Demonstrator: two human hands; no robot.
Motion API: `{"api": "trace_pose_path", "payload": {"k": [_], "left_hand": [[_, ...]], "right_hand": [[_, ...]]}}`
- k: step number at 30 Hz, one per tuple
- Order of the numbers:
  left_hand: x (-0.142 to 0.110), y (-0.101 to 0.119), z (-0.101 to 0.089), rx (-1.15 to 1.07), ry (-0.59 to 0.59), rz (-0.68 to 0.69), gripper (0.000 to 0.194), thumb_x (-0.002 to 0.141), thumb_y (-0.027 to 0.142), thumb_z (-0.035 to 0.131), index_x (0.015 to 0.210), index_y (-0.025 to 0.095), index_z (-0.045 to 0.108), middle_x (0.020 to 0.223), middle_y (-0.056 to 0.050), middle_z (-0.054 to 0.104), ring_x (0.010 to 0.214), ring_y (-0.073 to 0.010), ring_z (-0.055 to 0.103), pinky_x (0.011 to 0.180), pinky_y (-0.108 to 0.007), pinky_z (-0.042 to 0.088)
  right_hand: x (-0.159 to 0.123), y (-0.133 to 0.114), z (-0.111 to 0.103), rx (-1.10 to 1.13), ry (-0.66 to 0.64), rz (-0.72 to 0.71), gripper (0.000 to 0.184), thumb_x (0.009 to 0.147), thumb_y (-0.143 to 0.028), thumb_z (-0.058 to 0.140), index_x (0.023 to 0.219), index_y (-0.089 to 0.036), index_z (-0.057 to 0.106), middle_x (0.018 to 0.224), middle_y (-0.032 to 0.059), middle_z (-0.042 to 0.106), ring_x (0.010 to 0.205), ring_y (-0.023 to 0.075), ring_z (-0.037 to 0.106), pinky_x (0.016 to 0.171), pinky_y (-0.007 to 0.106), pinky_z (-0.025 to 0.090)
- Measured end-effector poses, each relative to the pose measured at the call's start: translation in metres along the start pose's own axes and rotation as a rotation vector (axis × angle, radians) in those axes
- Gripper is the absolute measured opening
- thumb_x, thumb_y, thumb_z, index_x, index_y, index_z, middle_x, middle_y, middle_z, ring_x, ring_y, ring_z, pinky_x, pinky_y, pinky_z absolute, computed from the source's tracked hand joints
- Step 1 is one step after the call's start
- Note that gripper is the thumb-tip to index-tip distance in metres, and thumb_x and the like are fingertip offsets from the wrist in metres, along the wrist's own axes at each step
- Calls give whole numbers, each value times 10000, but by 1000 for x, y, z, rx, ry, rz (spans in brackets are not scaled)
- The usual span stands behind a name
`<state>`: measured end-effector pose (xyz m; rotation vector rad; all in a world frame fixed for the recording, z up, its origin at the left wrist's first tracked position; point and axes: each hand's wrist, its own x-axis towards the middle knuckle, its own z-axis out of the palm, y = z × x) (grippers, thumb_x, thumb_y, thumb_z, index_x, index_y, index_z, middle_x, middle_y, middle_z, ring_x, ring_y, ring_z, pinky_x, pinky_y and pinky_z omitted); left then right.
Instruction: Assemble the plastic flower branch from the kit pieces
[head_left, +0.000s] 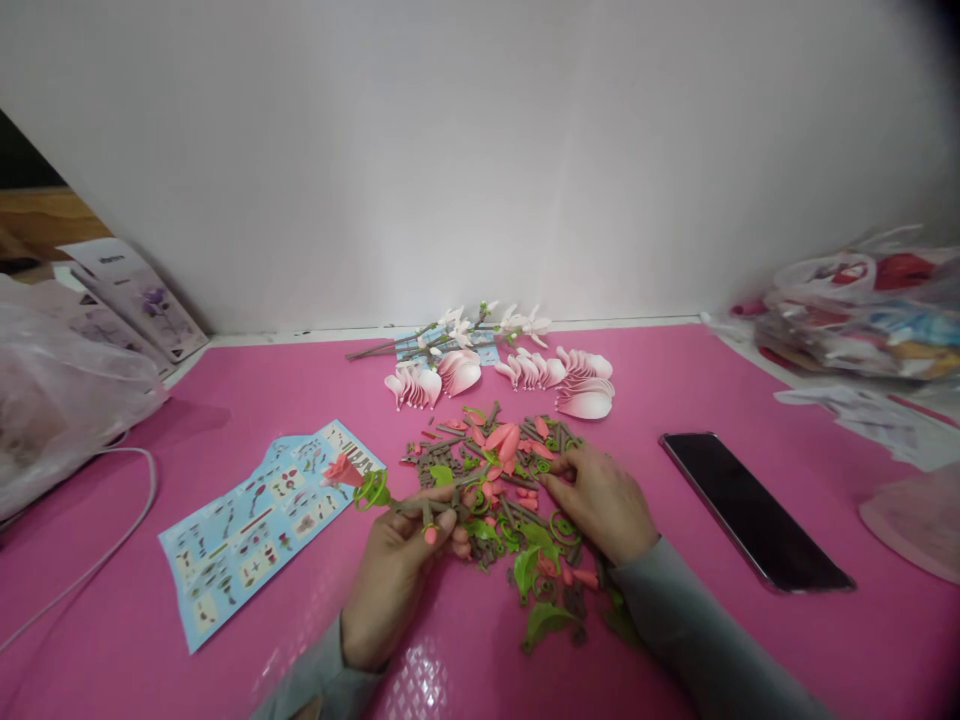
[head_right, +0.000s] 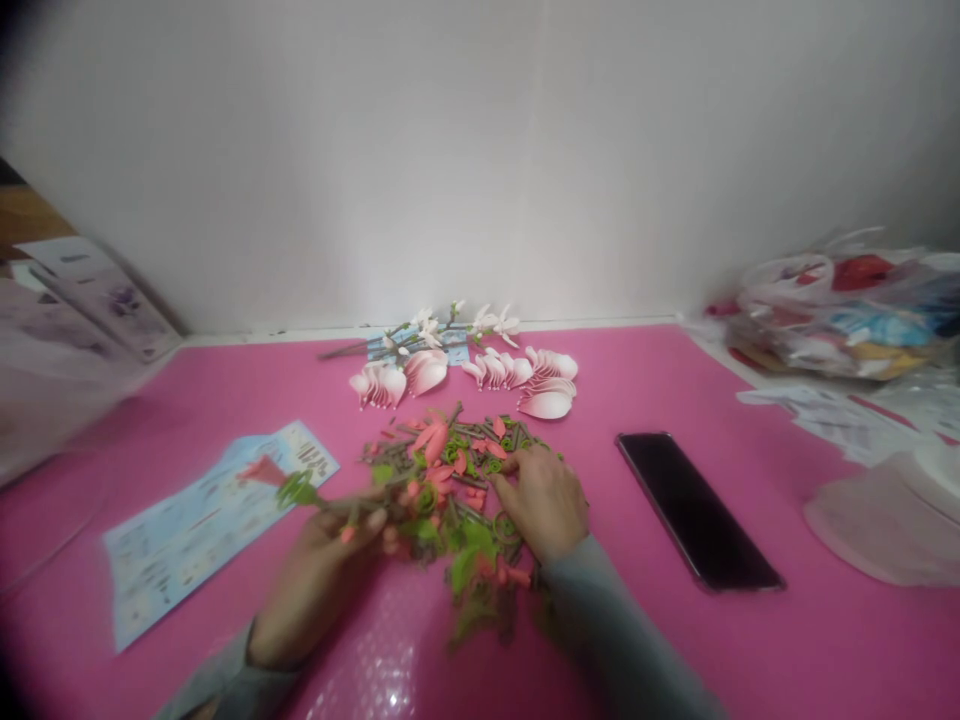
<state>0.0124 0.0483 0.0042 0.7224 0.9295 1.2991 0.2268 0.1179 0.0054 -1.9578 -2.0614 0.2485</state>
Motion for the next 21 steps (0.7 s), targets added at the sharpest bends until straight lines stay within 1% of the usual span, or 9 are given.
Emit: {"api": "trace_pose_path", "payload": {"k": [2,4,6,10,12,14,16,19,21], "left_hand": [[0,0,1,-2,-3,-4,145,782,187,688,919,159,724,607,-12,654,586,-132,581,618,-280,473],[0,1,1,1,-10,-3,73,781,195,691,827,152,726,605,-17,657,593,-130,584,644,-281,475],[0,2,2,0,-11,-4,55,775,204,699,772,153,718,598,-13,652,598,-126,585,659,-274,473],[0,2,1,14,1,-17,114,762,221,713,677,147,697,640,-15,655,621,-127,597,672,-270,475],[1,1,0,18,20,-11,109,756,217,717,675,147,694,635,-14,650,641,-134,607,682,-269,475],[1,1,0,15,29,-6,81,756,209,715,703,150,698,633,-14,649,647,-137,609,682,-268,474],[1,2,1,11,22,-8,89,760,204,709,694,145,694,663,-21,657,625,-130,598,669,-271,473],[0,2,1,6,9,-11,63,761,199,707,730,144,702,670,-22,653,605,-131,588,655,-285,476],[0,3,1,14,4,-7,65,768,205,701,741,145,705,643,-17,640,606,-136,584,652,-288,476]], "right_hand": [[0,0,1,-2,0,-5,116,787,-250,590,704,-207,658,778,41,658,725,199,574,590,273,298],[-1,0,1,-5,7,-10,135,787,-214,565,674,-200,637,759,43,644,700,193,558,578,275,284],[-2,0,2,-4,16,-16,137,781,-183,546,669,-197,623,752,42,634,684,187,546,570,275,278],[-2,2,3,17,28,-43,98,756,-138,547,737,-191,627,789,34,634,712,176,556,599,264,311],[-2,3,3,29,37,-54,99,756,-133,555,800,-185,626,819,34,638,738,175,567,615,259,329],[-3,4,3,37,51,-58,106,776,-163,565,869,-178,616,838,35,637,746,176,571,615,257,337],[-3,3,3,38,67,-62,121,815,-237,572,917,-179,605,841,36,634,738,182,570,609,264,335],[-2,0,5,28,79,-80,168,847,-345,575,852,-180,610,807,45,623,739,202,564,621,286,331],[0,-2,7,22,81,-89,173,836,-341,597,782,-178,613,791,56,619,761,220,564,643,300,332]]}}
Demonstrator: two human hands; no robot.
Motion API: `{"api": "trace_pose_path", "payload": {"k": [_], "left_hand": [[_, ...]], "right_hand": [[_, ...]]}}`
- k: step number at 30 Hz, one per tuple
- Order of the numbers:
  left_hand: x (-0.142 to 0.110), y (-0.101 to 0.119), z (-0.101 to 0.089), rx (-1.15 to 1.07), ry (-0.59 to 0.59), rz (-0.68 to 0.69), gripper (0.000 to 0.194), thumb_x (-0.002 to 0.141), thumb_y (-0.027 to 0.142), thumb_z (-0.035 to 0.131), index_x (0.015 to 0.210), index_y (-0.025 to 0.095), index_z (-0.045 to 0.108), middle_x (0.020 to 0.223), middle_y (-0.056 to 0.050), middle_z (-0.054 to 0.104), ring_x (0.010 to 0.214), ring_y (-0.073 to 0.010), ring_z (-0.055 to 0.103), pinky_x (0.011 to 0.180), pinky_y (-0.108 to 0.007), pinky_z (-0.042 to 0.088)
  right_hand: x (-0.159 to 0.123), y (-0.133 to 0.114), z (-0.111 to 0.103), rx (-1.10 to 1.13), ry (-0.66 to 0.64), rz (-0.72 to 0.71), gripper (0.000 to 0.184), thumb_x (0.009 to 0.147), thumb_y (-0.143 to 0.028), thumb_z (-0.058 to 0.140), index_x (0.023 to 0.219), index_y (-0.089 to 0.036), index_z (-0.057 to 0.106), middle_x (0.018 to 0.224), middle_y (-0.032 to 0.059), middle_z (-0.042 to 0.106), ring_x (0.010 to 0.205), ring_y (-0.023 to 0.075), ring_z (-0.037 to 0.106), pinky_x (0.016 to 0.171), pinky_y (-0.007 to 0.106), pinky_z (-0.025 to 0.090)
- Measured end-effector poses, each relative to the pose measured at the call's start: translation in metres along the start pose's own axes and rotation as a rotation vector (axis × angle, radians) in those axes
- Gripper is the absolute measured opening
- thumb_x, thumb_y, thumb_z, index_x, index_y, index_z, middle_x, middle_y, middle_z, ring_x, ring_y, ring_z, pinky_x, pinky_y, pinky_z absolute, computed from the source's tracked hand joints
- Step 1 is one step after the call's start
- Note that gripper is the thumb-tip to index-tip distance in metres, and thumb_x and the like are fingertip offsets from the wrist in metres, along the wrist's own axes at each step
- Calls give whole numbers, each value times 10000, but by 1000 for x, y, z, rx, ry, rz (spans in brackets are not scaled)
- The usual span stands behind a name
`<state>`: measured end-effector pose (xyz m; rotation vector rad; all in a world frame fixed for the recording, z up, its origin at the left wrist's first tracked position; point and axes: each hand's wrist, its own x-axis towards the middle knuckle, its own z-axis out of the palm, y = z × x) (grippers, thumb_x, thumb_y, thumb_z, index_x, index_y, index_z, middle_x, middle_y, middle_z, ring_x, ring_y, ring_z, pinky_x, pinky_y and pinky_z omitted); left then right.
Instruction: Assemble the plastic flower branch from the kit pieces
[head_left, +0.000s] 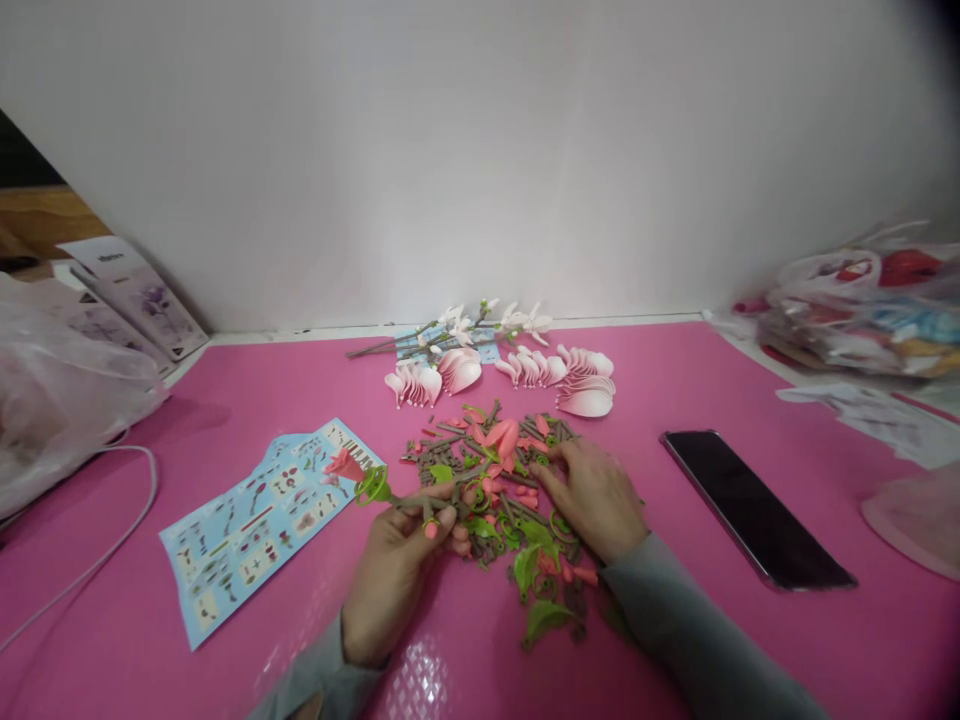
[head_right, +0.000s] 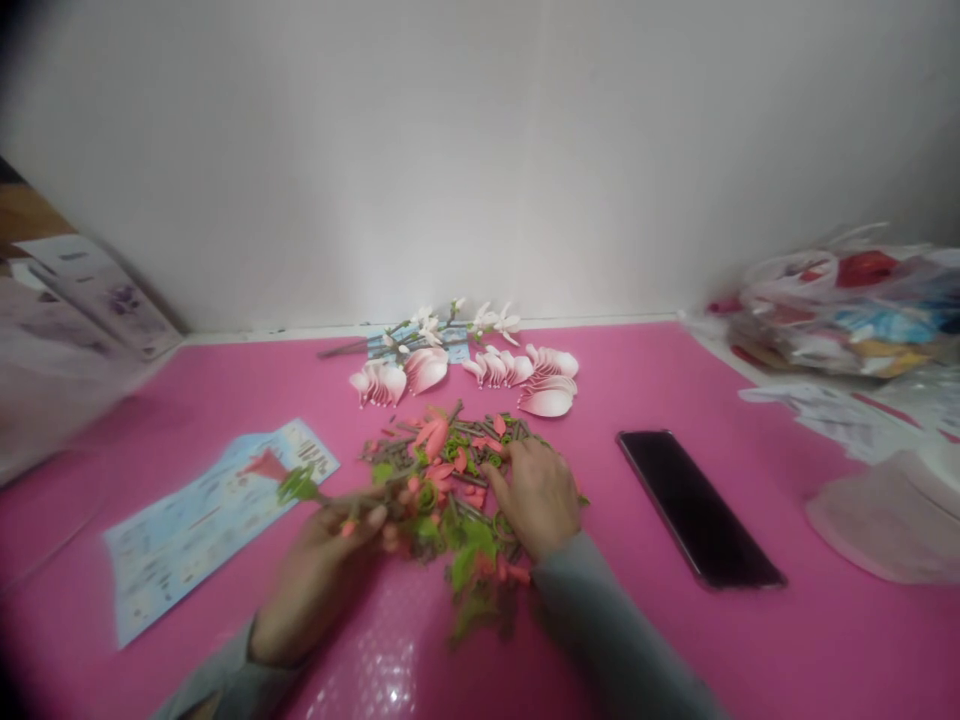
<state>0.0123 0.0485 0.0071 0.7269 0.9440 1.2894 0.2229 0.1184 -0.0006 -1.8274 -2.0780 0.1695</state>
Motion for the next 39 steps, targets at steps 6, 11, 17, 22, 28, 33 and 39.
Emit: {"api": "trace_pose_path", "payload": {"k": [6,11,17,22,28,33,39], "left_hand": [[1,-2,-2,21,-14,15,111,781,222,688,712,136,698,617,-19,639,595,-134,581,668,-290,484],[1,-2,-2,10,-14,26,69,792,187,675,780,131,714,627,-20,640,598,-131,583,659,-283,481],[1,-1,-2,-2,-3,4,60,800,173,667,790,156,724,700,-23,663,629,-123,584,666,-270,475],[1,0,0,37,-3,13,219,791,217,677,587,138,684,729,-41,673,693,-137,607,713,-269,470],[0,1,0,83,34,0,200,759,263,718,607,139,686,598,-15,643,616,-120,589,656,-242,457],[0,1,1,114,12,-10,219,772,287,705,620,130,692,619,-30,654,604,-128,583,652,-267,471],[1,0,0,114,29,-40,180,725,292,745,664,129,698,679,-51,702,576,-135,602,627,-277,483]], "right_hand": [[5,-1,-2,100,0,61,152,843,-302,571,800,-189,662,832,53,670,796,212,600,658,291,368],[6,3,-12,252,-63,99,341,898,-439,455,792,-203,677,737,9,695,675,165,629,569,247,407],[7,9,-16,205,-36,123,295,886,-417,485,775,-206,659,670,1,671,630,176,617,553,259,387],[7,16,-14,45,64,91,135,828,-235,566,909,-172,653,881,76,657,820,233,595,654,301,361],[3,10,-7,6,-8,-79,101,824,-205,594,797,-202,692,829,42,656,796,200,581,677,288,353],[1,3,-4,2,-25,-130,103,820,-200,616,765,-194,702,800,59,628,786,212,555,676,300,335],[-1,-6,-10,140,2,-102,148,821,-183,561,677,-185,595,729,29,595,699,177,545,625,276,345]]}}
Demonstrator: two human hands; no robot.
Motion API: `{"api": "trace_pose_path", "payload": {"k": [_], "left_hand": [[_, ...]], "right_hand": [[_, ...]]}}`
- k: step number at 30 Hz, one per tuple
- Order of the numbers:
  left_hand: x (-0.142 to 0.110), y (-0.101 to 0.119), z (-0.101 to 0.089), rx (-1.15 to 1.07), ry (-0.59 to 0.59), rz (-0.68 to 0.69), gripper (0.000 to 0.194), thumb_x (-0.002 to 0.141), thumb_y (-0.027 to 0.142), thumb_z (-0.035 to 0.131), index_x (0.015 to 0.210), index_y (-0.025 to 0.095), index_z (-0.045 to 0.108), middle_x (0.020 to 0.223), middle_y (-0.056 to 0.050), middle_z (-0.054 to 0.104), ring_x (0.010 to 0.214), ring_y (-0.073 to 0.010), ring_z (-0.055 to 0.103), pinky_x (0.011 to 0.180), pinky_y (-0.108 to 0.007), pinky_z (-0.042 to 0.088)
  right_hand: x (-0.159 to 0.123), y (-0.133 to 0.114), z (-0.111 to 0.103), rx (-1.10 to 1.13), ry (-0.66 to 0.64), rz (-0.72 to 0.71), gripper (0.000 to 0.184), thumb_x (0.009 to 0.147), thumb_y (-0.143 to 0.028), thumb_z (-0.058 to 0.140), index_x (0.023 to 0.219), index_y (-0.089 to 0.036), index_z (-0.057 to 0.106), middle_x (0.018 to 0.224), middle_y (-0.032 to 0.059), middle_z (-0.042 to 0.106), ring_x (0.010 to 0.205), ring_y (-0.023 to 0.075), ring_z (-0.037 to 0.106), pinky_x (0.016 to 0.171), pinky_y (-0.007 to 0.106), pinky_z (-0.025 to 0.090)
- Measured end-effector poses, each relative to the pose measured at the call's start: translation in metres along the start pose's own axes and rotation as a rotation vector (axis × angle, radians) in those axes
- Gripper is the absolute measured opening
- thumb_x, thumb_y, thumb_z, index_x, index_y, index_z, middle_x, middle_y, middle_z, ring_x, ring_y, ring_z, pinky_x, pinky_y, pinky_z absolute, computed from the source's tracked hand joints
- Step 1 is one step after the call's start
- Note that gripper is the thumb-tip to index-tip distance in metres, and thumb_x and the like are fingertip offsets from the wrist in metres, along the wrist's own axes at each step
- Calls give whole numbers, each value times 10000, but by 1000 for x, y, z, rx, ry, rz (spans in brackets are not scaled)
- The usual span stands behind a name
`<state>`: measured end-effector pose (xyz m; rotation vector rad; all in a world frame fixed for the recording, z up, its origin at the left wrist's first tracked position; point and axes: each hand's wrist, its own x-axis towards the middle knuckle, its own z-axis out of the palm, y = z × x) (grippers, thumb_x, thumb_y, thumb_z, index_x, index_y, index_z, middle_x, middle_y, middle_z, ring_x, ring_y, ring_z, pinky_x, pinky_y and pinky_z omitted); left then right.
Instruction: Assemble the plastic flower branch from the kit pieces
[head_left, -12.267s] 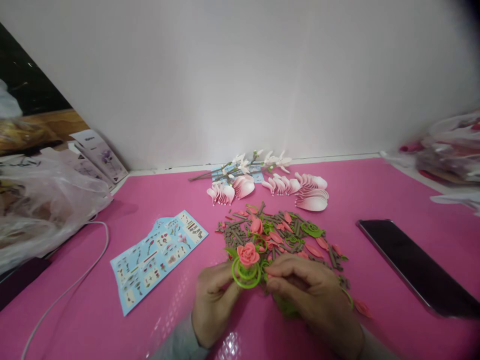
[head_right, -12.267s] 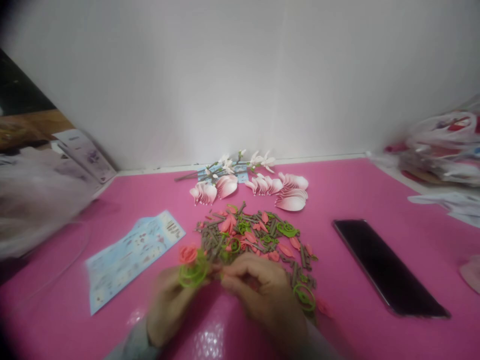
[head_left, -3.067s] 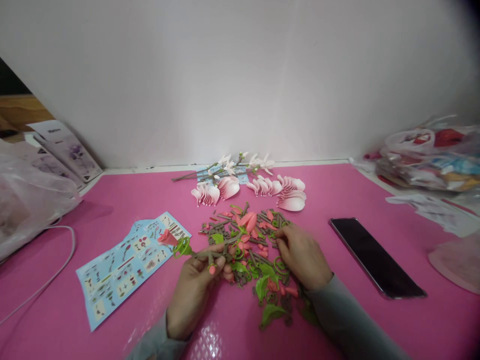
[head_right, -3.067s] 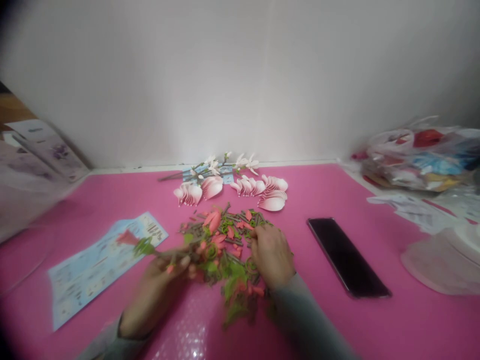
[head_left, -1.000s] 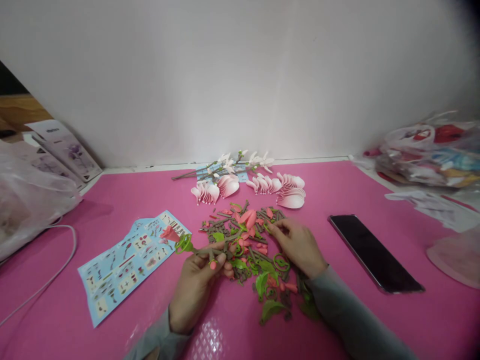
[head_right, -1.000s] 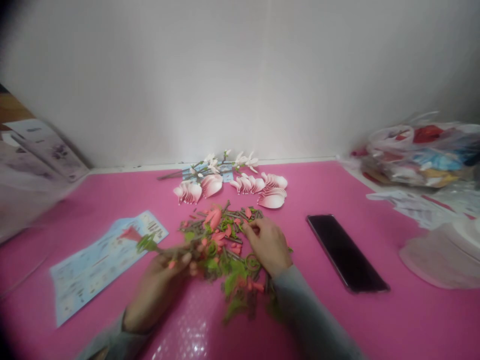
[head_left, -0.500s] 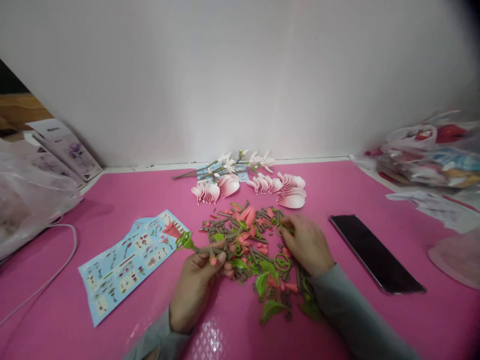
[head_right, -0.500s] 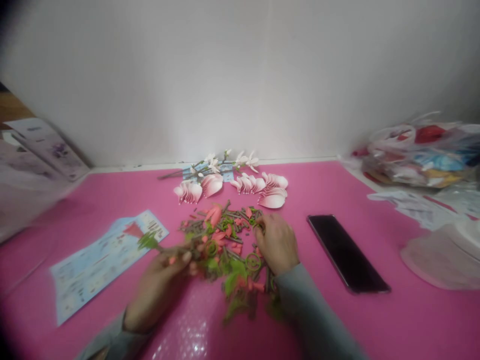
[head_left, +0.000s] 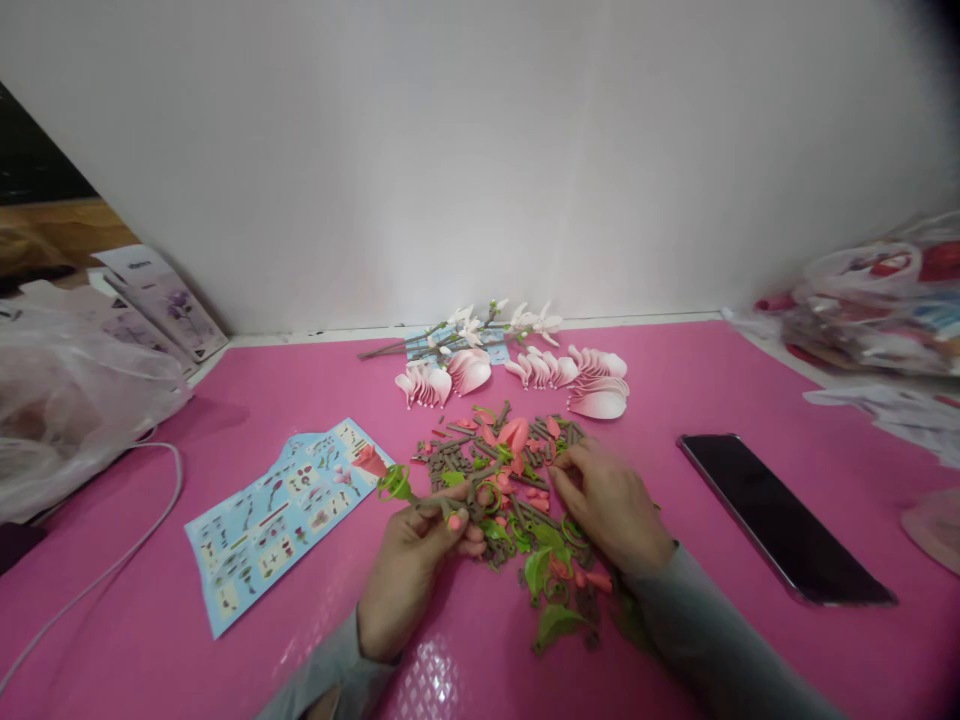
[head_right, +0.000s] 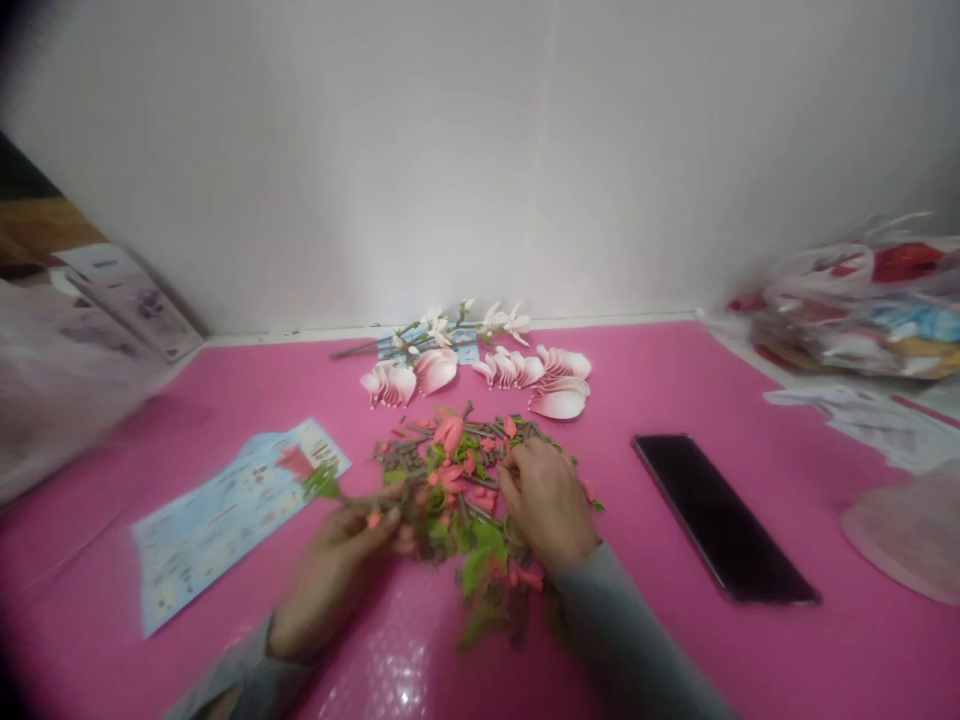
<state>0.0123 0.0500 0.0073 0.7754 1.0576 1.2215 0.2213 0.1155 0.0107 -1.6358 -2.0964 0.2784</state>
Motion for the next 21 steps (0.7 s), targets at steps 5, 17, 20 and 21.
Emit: {"api": "trace_pose_path", "payload": {"k": [5,17,20,21], "left_hand": [[0,4,1,57,-1,18,205,737,312,734,666,120,725,582,-54,686,574,-148,608,637,-287,500],[-5,0,6,62,-30,66,238,792,284,670,604,139,681,564,-41,651,602,-176,621,635,-305,496],[-6,0,8,51,-33,55,211,786,261,674,610,144,672,571,-34,645,614,-177,620,632,-300,486],[-6,0,8,58,-34,54,211,789,253,670,609,144,671,578,-33,646,616,-174,621,638,-298,484]], "right_hand": [[-10,-12,-7,232,-39,21,149,879,-275,507,815,-217,630,706,-18,655,633,138,598,582,234,430],[-36,-51,-8,788,-242,-12,145,822,-237,568,701,-226,648,694,-12,658,609,134,607,570,231,473],[-40,-54,-3,713,-140,-73,119,798,-204,606,685,-224,639,677,-19,641,637,133,606,622,230,473],[-41,-55,-1,728,-135,-64,111,804,-203,606,701,-227,643,672,-21,644,629,132,608,622,229,476]]}}
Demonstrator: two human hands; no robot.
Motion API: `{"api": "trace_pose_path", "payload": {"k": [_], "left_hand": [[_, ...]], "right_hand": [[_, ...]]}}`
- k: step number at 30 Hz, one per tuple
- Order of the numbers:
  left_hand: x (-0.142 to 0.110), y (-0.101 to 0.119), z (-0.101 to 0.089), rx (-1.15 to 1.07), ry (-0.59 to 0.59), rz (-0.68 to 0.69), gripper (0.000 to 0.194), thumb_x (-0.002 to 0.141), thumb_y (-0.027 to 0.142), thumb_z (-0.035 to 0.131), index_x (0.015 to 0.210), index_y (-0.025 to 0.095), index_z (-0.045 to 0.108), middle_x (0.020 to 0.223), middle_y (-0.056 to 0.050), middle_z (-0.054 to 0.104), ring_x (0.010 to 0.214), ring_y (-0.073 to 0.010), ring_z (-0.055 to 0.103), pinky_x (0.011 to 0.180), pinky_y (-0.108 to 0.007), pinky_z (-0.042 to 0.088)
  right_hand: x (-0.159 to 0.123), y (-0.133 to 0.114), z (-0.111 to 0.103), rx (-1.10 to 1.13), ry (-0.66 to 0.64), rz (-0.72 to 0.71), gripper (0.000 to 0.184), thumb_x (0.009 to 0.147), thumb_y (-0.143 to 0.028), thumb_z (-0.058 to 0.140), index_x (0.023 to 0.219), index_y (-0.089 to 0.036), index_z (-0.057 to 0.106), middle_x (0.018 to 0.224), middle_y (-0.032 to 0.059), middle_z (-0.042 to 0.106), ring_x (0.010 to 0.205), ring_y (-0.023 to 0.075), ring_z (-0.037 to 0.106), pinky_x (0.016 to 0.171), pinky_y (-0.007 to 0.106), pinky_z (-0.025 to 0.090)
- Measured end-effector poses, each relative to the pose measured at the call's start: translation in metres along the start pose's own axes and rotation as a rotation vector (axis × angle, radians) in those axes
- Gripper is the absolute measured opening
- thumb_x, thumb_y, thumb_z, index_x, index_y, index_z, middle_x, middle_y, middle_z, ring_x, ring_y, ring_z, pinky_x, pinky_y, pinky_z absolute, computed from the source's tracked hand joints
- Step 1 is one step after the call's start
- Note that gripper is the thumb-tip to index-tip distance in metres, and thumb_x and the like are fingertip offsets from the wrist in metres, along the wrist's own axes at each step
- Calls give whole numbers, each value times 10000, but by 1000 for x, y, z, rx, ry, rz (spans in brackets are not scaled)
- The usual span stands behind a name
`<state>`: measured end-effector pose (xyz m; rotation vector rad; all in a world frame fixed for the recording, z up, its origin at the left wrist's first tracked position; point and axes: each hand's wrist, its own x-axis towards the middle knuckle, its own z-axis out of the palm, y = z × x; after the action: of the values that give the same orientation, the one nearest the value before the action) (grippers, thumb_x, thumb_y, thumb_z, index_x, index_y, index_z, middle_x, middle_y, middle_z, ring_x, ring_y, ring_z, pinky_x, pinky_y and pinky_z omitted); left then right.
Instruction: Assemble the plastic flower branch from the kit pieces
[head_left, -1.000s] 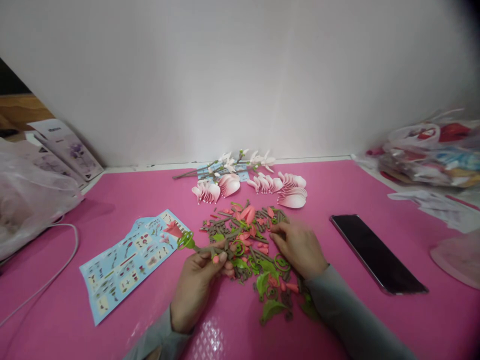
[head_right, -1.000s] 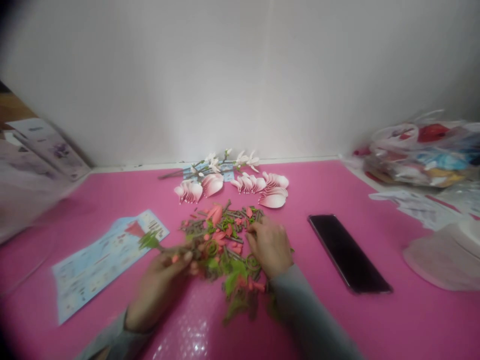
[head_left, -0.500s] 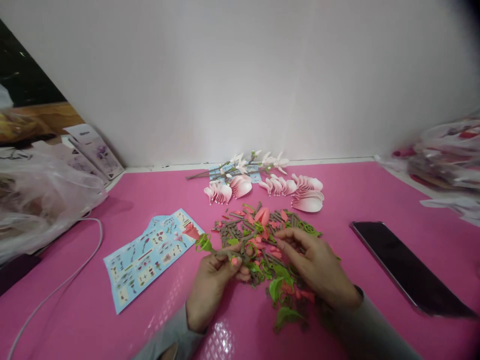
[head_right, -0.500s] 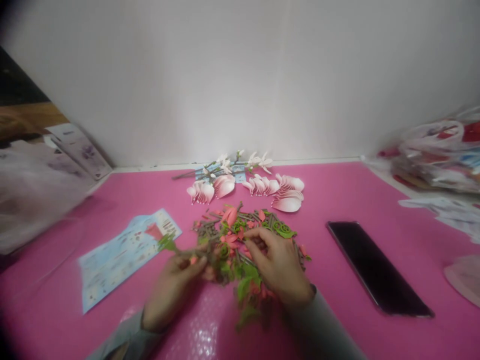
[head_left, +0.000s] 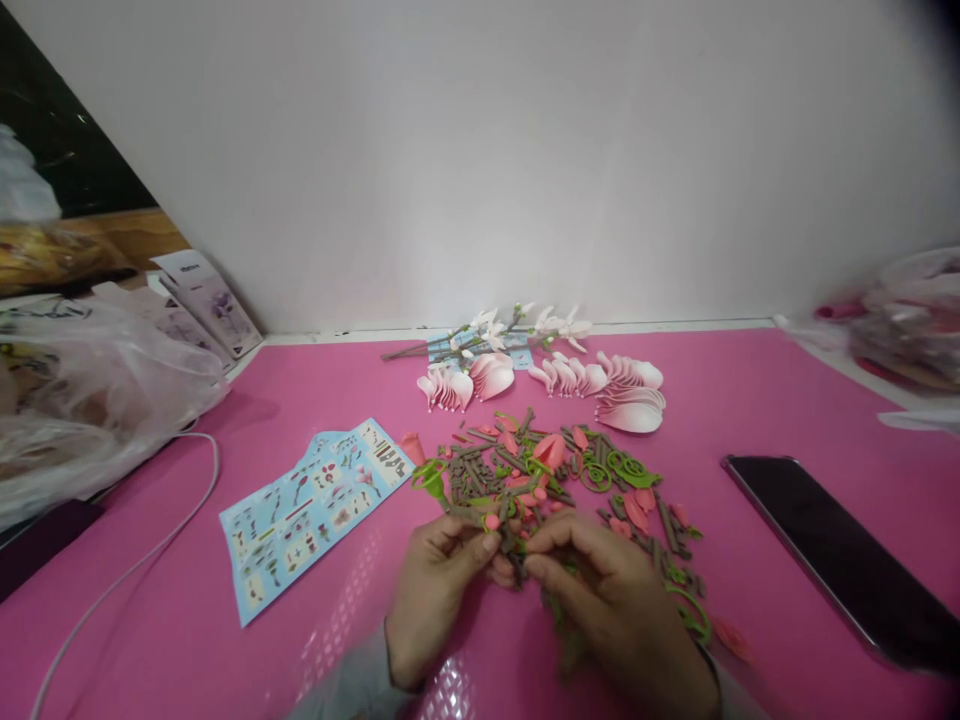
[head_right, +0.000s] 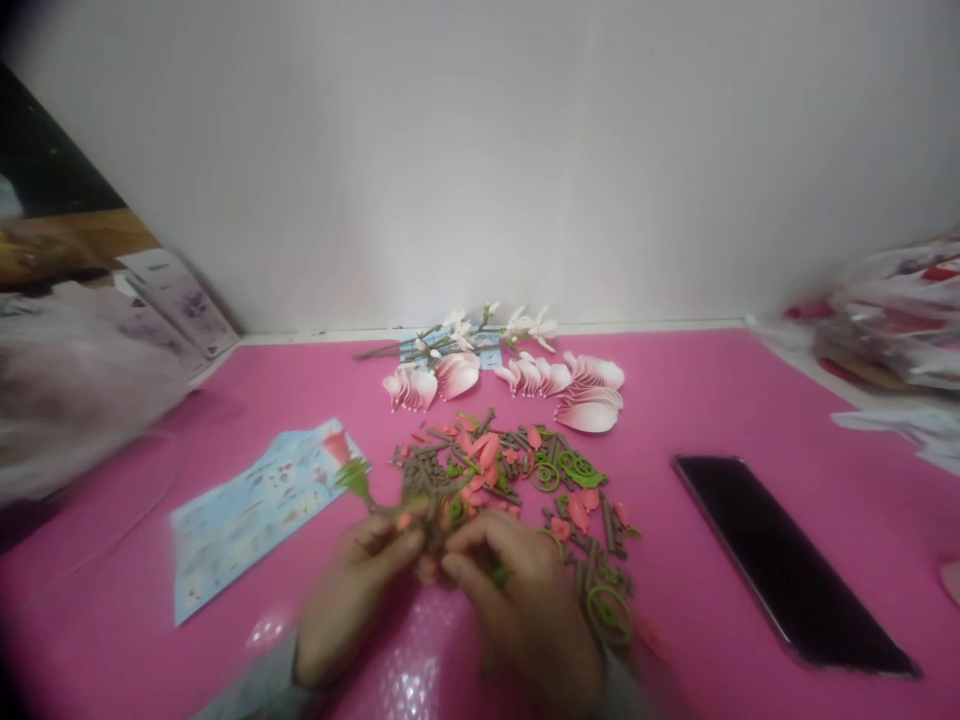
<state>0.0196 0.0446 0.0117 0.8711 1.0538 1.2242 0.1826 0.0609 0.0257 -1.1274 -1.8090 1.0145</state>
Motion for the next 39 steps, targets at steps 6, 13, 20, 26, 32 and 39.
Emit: {"api": "trace_pose_path", "payload": {"k": [6,13,20,26,32,39], "left_hand": [[-3,4,4,-15,-31,16,176,767,229,695,614,141,702,562,-20,644,575,-154,604,653,-290,480],[-9,5,5,10,90,116,129,626,170,799,741,226,783,683,-21,747,662,-188,675,663,-281,541],[-17,6,0,132,56,127,159,681,198,772,835,239,778,845,-44,788,775,-208,727,718,-260,571],[-15,-3,-5,131,21,183,198,698,267,776,894,249,765,886,-38,787,827,-209,731,768,-269,573],[-15,-9,-11,249,-17,381,205,757,294,725,959,279,759,948,-56,776,850,-232,726,752,-297,572],[-15,-7,-13,297,-56,546,241,790,309,690,1026,319,733,913,-37,777,803,-193,717,717,-256,552]], "right_hand": [[-4,6,6,206,-37,56,144,853,-225,580,745,-236,674,730,-6,683,711,152,658,710,252,514],[-6,9,10,307,63,145,89,750,-244,673,675,-198,660,666,18,661,607,153,602,564,248,486],[-6,6,13,259,122,123,133,754,-260,670,638,-198,652,698,23,645,696,177,622,700,292,505],[-6,1,13,318,92,187,161,752,-243,674,614,-193,610,625,-1,619,622,149,586,689,270,500],[-9,1,14,384,89,234,203,749,-313,691,609,-197,600,601,6,600,586,158,588,554,258,495],[-11,4,16,376,48,263,207,786,-340,659,652,-197,592,514,-22,548,468,124,530,441,224,433]]}}
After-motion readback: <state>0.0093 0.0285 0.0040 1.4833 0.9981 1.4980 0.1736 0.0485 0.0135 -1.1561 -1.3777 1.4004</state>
